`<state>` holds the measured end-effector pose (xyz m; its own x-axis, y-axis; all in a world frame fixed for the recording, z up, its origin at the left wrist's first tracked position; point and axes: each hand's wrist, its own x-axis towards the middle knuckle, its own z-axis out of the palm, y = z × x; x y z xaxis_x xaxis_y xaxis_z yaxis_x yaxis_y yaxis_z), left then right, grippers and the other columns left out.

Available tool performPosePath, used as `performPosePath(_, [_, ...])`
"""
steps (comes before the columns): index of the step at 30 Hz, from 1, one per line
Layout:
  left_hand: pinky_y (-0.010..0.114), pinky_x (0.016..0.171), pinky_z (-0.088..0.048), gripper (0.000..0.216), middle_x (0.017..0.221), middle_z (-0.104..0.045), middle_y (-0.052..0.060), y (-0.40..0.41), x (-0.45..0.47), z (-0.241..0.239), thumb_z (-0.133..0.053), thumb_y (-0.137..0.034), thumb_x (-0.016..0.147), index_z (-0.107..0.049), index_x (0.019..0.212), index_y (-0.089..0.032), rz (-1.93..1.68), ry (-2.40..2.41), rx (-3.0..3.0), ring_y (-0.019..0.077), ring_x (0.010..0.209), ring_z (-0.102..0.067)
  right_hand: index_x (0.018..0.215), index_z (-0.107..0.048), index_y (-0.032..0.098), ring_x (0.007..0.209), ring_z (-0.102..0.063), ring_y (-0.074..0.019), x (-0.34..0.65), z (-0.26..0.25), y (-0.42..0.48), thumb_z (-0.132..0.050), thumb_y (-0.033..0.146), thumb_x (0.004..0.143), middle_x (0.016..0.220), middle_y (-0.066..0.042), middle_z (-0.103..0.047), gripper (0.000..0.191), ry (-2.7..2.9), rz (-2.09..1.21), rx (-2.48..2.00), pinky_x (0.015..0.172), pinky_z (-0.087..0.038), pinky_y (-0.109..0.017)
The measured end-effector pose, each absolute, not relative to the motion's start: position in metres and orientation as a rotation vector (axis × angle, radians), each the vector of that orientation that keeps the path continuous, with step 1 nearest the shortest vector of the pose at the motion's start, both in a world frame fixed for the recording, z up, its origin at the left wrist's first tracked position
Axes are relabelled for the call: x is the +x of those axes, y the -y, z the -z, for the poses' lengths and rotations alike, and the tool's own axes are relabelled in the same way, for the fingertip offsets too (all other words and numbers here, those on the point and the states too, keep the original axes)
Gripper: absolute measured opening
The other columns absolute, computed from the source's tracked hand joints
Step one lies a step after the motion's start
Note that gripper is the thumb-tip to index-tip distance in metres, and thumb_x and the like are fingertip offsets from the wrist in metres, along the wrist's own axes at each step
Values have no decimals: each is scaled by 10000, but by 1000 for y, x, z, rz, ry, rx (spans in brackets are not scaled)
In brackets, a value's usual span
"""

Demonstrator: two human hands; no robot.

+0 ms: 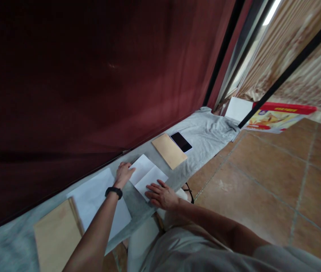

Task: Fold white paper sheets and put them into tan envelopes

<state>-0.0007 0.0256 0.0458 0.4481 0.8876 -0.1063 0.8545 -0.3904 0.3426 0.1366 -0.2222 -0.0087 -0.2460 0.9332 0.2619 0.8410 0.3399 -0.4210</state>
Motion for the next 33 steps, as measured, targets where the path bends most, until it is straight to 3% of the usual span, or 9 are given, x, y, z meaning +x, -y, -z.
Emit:
performPosePath(4, [303, 651, -532, 180, 662, -632, -1, -24, -28, -55, -604, -392, 732, -592, 714, -213, -337, -1449, 2072, 212, 697, -650, 1445, -549, 257, 1406, -488, -170, 145, -2, 217, -477, 274, 1038, 1508, -56, -562, 414, 2042, -308, -1600, 1257, -256, -434])
performPosePath(9, [271, 517, -511, 233, 621, -597, -21, 14, -47, -58, -643, -420, 706, -550, 717, -207, -750, -1497, 1461, 175, 593, -619, 1461, -542, 232, 1418, -482, -221, 161, -19, 202, -507, 191, 974, 1536, -99, -523, 489, 1887, -271, -1643, 1225, -311, -483])
performPosePath(15, [369, 635, -605, 238, 801, -697, 55, 81, -40, -26, -542, -308, 820, -635, 1002, -186, -807, -1555, 1244, 216, 731, -697, 1442, -558, 198, 1414, -482, -221, 167, -21, 192, -504, 162, 961, 1538, -111, -517, 486, 1848, -244, -1636, 1218, -334, -471])
performPosePath(21, [421, 744, -606, 339, 832, -713, 70, 95, -39, 1, -510, -310, 825, -664, 1109, -207, -781, -1735, 1549, 276, 811, -699, 1423, -583, 212, 1404, -496, -226, 161, -7, 196, -534, 167, 961, 1522, -112, -537, 466, 1902, -242, -1670, 1207, -358, -470])
performPosePath(28, [420, 774, -579, 377, 891, -712, 97, 98, -33, 0, -480, -275, 868, -600, 1215, -192, -747, -1838, 1629, 279, 817, -698, 1454, -560, 197, 1445, -455, -228, 152, -2, 171, -486, 238, 1025, 1556, -103, -502, 437, 2007, -226, -1728, 1218, -354, -437])
performPosePath(33, [472, 839, -561, 549, 1045, -699, 157, 122, -34, -30, -480, -291, 928, -429, 1448, -123, -600, -1898, 1839, 326, 945, -700, 1470, -537, 210, 1456, -443, -254, 146, 6, 169, -514, 297, 1033, 1575, -102, -477, 446, 2073, -161, -1742, 1234, -313, -497])
